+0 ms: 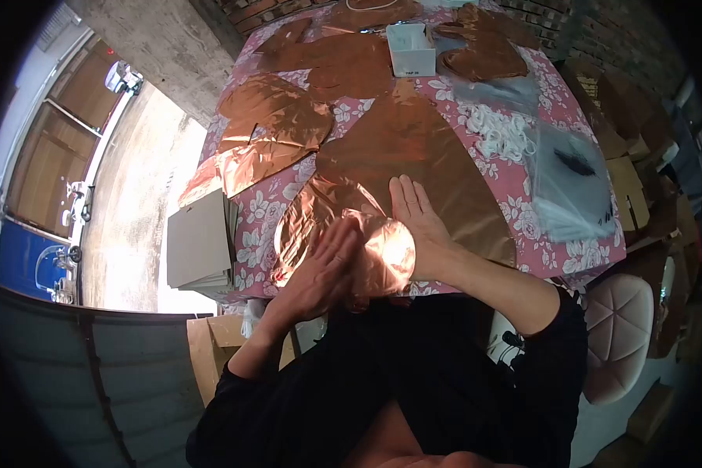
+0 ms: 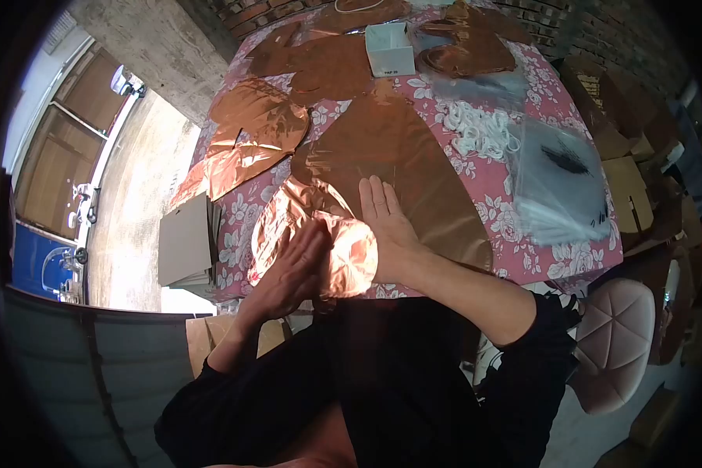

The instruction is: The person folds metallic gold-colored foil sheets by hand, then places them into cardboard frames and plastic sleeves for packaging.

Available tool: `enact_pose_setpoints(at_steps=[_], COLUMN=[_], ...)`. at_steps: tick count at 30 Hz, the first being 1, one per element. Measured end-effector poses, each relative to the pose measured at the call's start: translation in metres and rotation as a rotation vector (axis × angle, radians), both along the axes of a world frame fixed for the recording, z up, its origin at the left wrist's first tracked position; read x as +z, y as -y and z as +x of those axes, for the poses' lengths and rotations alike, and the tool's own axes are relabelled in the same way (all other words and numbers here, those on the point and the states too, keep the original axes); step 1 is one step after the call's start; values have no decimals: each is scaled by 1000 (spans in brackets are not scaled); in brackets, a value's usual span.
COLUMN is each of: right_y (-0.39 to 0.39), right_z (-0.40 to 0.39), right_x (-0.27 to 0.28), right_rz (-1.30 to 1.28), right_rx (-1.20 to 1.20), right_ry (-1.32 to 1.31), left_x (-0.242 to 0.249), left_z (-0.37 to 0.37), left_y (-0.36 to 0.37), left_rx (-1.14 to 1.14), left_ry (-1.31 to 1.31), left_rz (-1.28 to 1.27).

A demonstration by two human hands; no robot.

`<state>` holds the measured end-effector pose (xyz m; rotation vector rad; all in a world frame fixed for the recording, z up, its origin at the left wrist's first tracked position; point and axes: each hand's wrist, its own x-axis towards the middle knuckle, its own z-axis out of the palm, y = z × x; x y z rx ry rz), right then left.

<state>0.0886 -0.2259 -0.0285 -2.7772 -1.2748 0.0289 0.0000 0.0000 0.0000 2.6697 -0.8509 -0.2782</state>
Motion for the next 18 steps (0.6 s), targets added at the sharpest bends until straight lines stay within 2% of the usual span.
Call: enact_pose_setpoints(at_steps=[2, 11, 18], right_y=[3, 3, 4], right_z=[1, 0, -1], right_x=[-10, -1, -2], right_rz=[252, 149, 196], right_rx=[41, 52, 65], right_ry=[54, 113, 131], left_x=[0, -3, -2], left_z=[0, 7, 10], left_y=[2, 15, 16], left_rx=[186, 97, 71], left_ry=[103, 147, 135], left_rz=[-103, -12, 5])
